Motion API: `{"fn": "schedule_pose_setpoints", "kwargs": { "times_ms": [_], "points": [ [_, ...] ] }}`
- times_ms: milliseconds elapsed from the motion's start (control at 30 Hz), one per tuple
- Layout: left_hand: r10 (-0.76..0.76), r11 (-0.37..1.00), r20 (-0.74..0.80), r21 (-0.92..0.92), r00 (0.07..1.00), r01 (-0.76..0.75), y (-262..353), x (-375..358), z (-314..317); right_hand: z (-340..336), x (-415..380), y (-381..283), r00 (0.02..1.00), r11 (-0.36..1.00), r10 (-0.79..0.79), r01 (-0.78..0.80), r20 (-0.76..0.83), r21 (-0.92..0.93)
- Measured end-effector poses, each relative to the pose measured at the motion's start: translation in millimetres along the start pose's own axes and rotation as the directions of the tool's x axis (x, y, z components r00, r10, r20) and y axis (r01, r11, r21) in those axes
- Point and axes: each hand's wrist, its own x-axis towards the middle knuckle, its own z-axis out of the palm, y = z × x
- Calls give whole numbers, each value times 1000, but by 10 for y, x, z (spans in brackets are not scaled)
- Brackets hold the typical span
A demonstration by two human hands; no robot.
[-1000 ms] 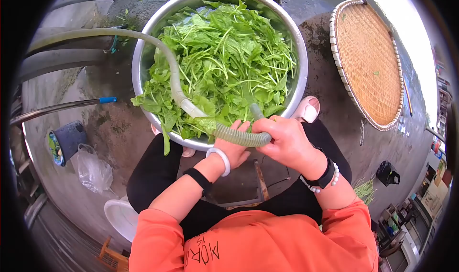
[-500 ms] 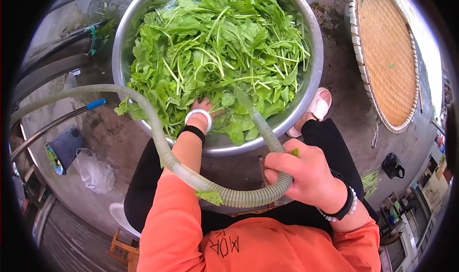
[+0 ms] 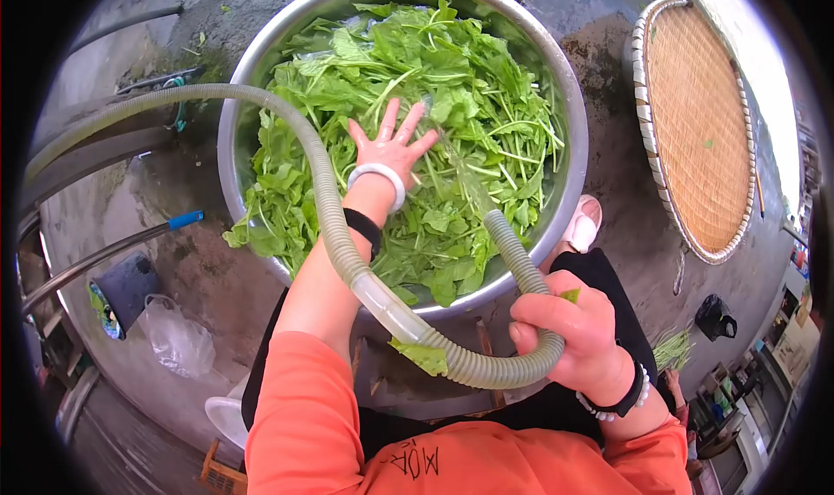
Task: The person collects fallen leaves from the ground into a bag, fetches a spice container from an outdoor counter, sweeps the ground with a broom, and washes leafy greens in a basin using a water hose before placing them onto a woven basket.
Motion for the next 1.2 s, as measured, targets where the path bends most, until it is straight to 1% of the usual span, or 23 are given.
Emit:
{"fn": "schedule_pose_setpoints", "kwargs": {
  "times_ms": [67, 167, 333, 400, 467, 533, 567, 600, 633, 667, 700, 733, 767, 800, 833, 867, 933, 1000, 1033, 1067, 1133, 1167, 1200],
  "points": [
    [-130, 977, -76, -177, 989, 115, -162, -194, 230, -14, -21, 8, 1000, 999, 17, -17, 15, 30],
    [-251, 961, -119, -146, 961, 233, -294, -423, 851, -53, 10, 49, 999, 999, 37, -37, -7, 19],
    [-272, 952, 6, -143, 962, 270, -412, -248, 880, -28, -29, 54, 997, 999, 28, -31, 69, 35],
    [-276, 923, 106, -246, 955, 295, -431, -179, 782, -19, -26, 36, 997, 999, 22, -26, 68, 48],
    [-272, 919, 99, -267, 957, 289, -392, -248, 583, -10, -34, -2, 999, 999, 28, -30, 45, 32],
    [-215, 933, 162, -258, 963, 251, -363, -318, 318, -30, -47, -5, 999, 999, 26, -27, 37, 25],
    [-153, 966, 131, -190, 979, 177, -392, -416, 159, -33, -41, 4, 1000, 1000, 23, -23, 3, -14],
    [-146, 967, 136, -189, 980, 171, -461, -521, 201, -27, -53, 4, 999, 999, 22, -24, -26, -48],
    [-214, 962, -212, -214, 954, 168, -564, -628, 257, -28, -74, 9, 999, 998, 29, -30, -25, -47],
    [-266, 958, -534, -239, 802, 159, -611, -684, 294, -39, -80, 26, 997, 995, 47, -51, -53, -80],
    [-265, 958, -535, -239, 802, 157, -596, -691, 356, -47, -73, 43, 995, 991, 63, -72, -82, -114],
    [-601, 779, -386, -478, 700, 405, -577, -687, 492, -55, -62, 43, 995, 991, 63, -72, -80, -115],
    [-844, 481, -156, -640, 512, 598, -554, -683, 684, -65, -46, 33, 992, 986, 63, -79, -112, -146],
    [-796, 534, -214, -688, 567, 491, -512, -656, 1038, -57, -26, 40, 988, 981, 61, -85, -142, -174],
    [-797, 523, -131, -638, 590, 565, -402, -594, 1105, -30, -15, 78, 981, 983, 25, -59, -194, -172],
    [-795, 513, -44, -580, 604, 633, -291, -531, 1173, -34, 1, 97, 982, 984, 27, -59, -185, -171],
    [-800, 491, -55, -633, 598, 599, -352, -405, 1467, -64, 20, 113, 989, 976, 52, -80, -140, -204],
    [-710, 507, 90, -623, 698, 596, -589, -261, 1601, -37, 45, 142, 992, 979, 45, -67, -121, -192],
    [-684, 524, 85, -634, 725, 569, -681, -223, 1672, -26, 64, 145, 993, 985, 35, -54, -116, -166],
    [-689, 520, 81, -636, 720, 570, -747, -171, 1718, -20, 77, 142, 993, 989, 25, -41, -112, -139],
    [-665, 386, 310, -636, 679, 669, -845, -150, 1744, -15, 92, 95, 994, 991, 7, -22, -112, -131],
    [-640, 507, 219, -600, 737, 619, -862, -237, 1618, -14, 98, 64, 995, 995, -8, -2, -98, -97],
    [-562, 642, 240, -476, 791, 601, -786, -353, 1048, -22, 104, 40, 996, 998, -22, 16, -86, -66]
  ]
}}
